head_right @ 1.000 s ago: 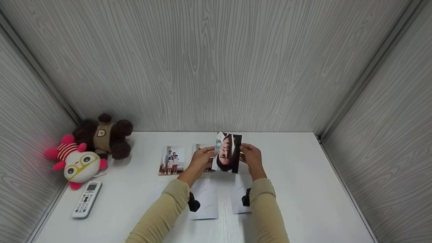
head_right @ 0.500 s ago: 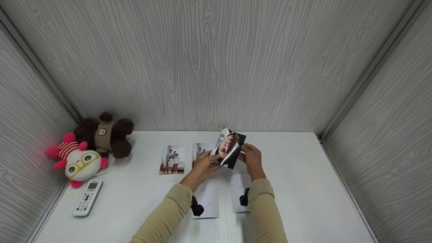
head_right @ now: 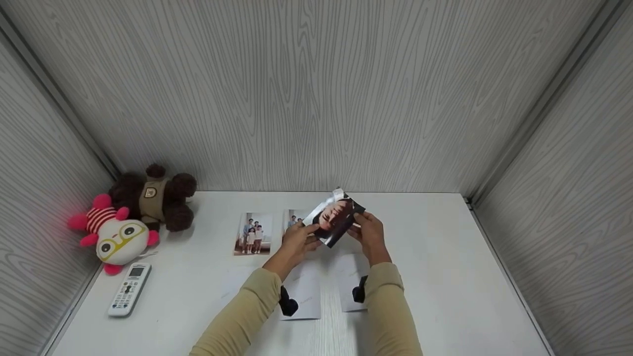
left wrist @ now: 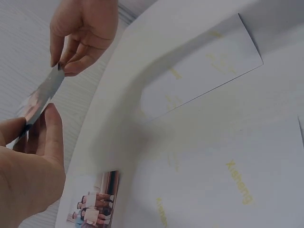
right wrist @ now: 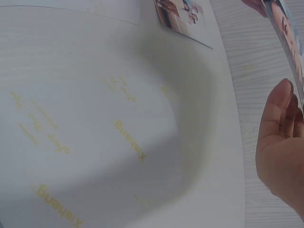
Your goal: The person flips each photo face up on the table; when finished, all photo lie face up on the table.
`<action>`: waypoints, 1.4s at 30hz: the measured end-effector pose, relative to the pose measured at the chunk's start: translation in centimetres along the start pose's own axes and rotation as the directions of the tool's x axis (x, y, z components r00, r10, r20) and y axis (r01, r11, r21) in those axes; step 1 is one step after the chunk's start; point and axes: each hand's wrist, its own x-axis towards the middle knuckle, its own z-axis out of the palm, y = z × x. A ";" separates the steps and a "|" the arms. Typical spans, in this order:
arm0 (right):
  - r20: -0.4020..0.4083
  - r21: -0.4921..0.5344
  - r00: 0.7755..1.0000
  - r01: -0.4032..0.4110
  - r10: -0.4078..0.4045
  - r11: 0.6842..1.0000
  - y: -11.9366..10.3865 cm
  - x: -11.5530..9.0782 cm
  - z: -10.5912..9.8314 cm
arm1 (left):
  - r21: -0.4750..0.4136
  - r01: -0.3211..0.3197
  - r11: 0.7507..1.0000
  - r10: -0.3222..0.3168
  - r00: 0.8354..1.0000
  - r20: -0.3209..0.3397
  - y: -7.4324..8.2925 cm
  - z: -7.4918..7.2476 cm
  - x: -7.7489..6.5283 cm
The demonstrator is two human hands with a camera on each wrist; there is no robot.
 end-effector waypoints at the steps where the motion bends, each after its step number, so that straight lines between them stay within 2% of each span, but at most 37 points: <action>1: -0.001 0.000 1.000 -0.003 0.003 1.000 -0.1 0.0 -0.1 | 0.013 0.001 1.000 -0.001 1.000 -0.004 0.1 -0.1 0.1; 8: 0.011 0.032 1.000 0.004 -0.004 0.999 -0.3 0.1 -0.6 | 0.083 0.008 0.997 -0.005 0.999 -0.037 0.7 -0.7 0.3; 14: 0.004 -0.021 1.000 0.000 0.001 1.000 -0.2 0.3 -0.8 | 0.166 0.015 0.986 -0.010 0.999 -0.033 1.2 -1.2 0.3; 20: 0.007 -0.127 1.000 -0.019 0.020 0.992 0.0 0.4 -0.9 | 0.299 -0.019 0.954 0.035 0.998 -0.048 1.3 -1.6 0.4; 23: 0.013 -0.161 1.000 -0.022 0.025 0.987 0.2 0.5 -1.0 | 0.369 -0.036 0.929 0.059 0.997 -0.052 1.4 -1.7 0.4; 25: 0.019 -0.179 1.000 -0.020 0.024 0.984 0.3 0.5 -1.0 | 0.388 -0.037 0.921 0.060 0.997 -0.047 1.5 -1.8 0.5; 27: 0.029 -0.190 0.999 -0.015 0.020 0.982 0.3 0.5 -0.9 | 0.382 -0.026 0.924 0.047 0.998 -0.046 1.5 -1.9 0.6; 34: 0.029 -0.161 1.000 -0.008 0.012 0.987 0.3 0.5 -1.0 | 0.279 0.015 0.960 -0.005 0.999 -0.036 1.5 -1.7 0.5; 39: 0.008 -0.137 1.000 0.001 0.000 0.991 0.5 0.6 -1.1 | 0.127 0.043 0.991 -0.042 0.999 -0.010 1.2 -1.7 0.4; 42: -0.019 -0.104 1.000 0.005 -0.007 0.995 0.5 0.7 -1.0 | 0.018 0.054 0.998 -0.054 0.999 0.000 1.0 -1.5 0.4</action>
